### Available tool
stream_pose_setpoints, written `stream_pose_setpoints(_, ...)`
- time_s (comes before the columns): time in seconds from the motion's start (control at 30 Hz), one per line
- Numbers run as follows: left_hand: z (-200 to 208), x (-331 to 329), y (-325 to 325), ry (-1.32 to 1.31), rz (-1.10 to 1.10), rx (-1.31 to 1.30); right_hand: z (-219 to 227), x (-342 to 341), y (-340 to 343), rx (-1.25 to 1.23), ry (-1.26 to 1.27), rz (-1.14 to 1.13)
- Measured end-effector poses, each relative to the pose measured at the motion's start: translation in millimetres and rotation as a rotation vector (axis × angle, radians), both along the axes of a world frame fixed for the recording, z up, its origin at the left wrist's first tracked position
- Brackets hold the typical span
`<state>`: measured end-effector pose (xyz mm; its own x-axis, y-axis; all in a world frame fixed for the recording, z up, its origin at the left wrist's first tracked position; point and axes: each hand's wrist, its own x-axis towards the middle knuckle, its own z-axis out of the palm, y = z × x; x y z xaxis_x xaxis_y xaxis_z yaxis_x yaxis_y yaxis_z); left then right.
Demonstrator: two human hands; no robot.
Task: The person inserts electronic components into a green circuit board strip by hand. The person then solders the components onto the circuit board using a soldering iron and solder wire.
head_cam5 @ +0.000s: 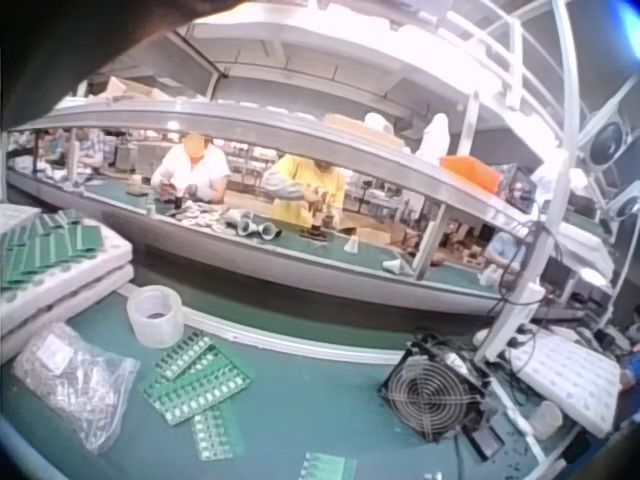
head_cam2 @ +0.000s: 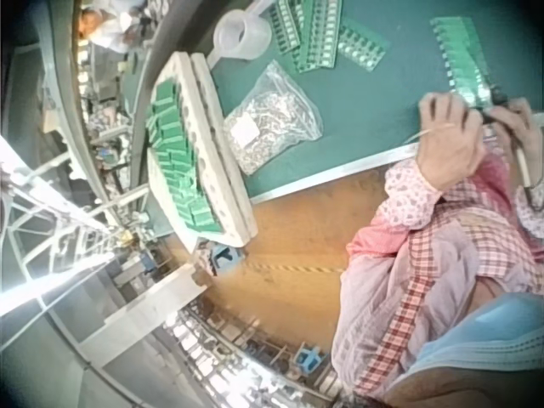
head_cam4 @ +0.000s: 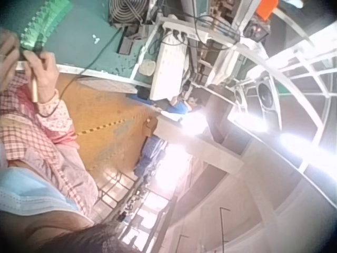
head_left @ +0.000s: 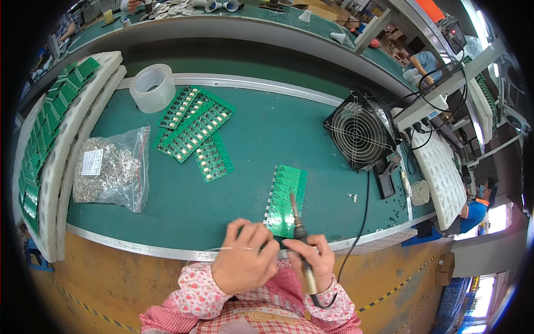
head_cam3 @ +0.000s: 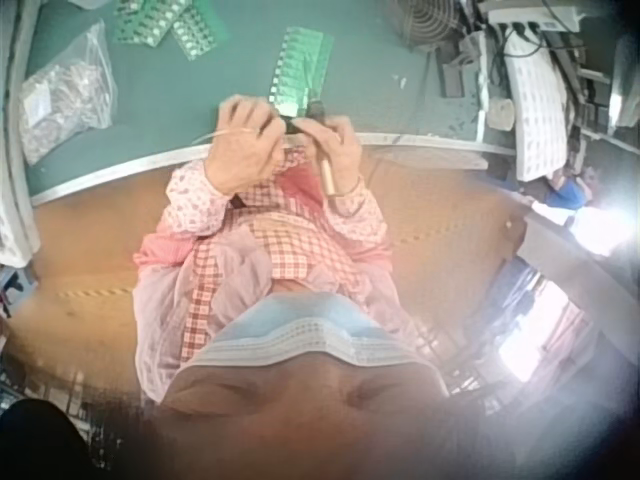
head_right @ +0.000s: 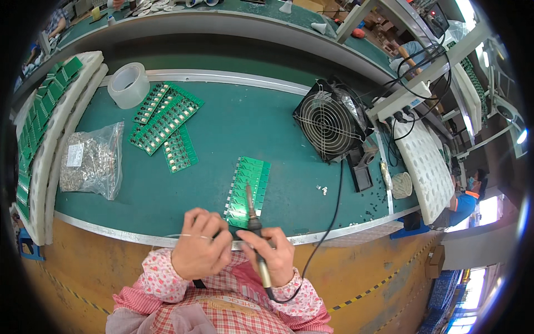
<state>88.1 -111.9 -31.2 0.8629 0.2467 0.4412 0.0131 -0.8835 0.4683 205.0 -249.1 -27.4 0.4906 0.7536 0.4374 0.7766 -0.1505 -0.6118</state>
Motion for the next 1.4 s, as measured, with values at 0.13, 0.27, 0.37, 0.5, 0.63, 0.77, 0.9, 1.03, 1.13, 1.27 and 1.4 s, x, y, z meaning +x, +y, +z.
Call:
stream_pose_setpoints(0.13,-1.0,-6.2,-9.7,-0.023,0.001,-0.083,-2.7,0.1,-6.9,-0.068,-0.111,0.068)
stream_pose_setpoints(0.27,-5.6,-27.8,-0.7,-0.012,0.057,-0.11,-7.5,6.4,-17.5,-0.07,-0.11,0.096)
stream_pose_setpoints(0.37,-2.9,-30.6,1.4,-0.043,0.075,-0.184,-2.3,8.8,-13.2,-0.03,-0.099,0.097)
stream_pose_setpoints(0.5,2.8,-17.5,17.2,-0.111,0.19,-0.181,-12.4,13.3,-11.5,0.166,0.022,-0.022)
stream_pose_setpoints(0.63,-7.0,-7.6,31.8,-0.144,0.254,-0.259,-23.2,5.2,-8.9,0.417,0.405,-0.218)
stream_pose_setpoints(0.77,-15.6,-6.9,36.5,-0.084,0.217,-0.497,-40.8,6.6,-8.7,0.586,0.676,-0.195)
stream_pose_setpoints(0.9,-11.4,-7.0,37.0,-0.081,0.19,-0.497,-47.9,8.9,-9.2,0.62,0.71,-0.109)
stream_pose_setpoints(1.03,-12.9,-7.8,38.3,-0.071,0.176,-0.522,-48.5,6.7,-3.0,0.646,0.646,-0.132)
stream_pose_setpoints(1.13,-13.9,-9.5,38.8,-0.074,0.167,-0.508,-48.4,6.2,-4.9,0.614,0.664,-0.116)
stream_pose_setpoints(1.27,-13.8,-9.1,38.0,-0.069,0.165,-0.496,-50.1,8.3,-7.3,0.609,0.625,-0.05)
stream_pose_setpoints(1.4,-13.5,-9.8,36.7,-0.049,0.16,-0.519,-47.6,6.5,-5.7,0.592,0.627,-0.05)
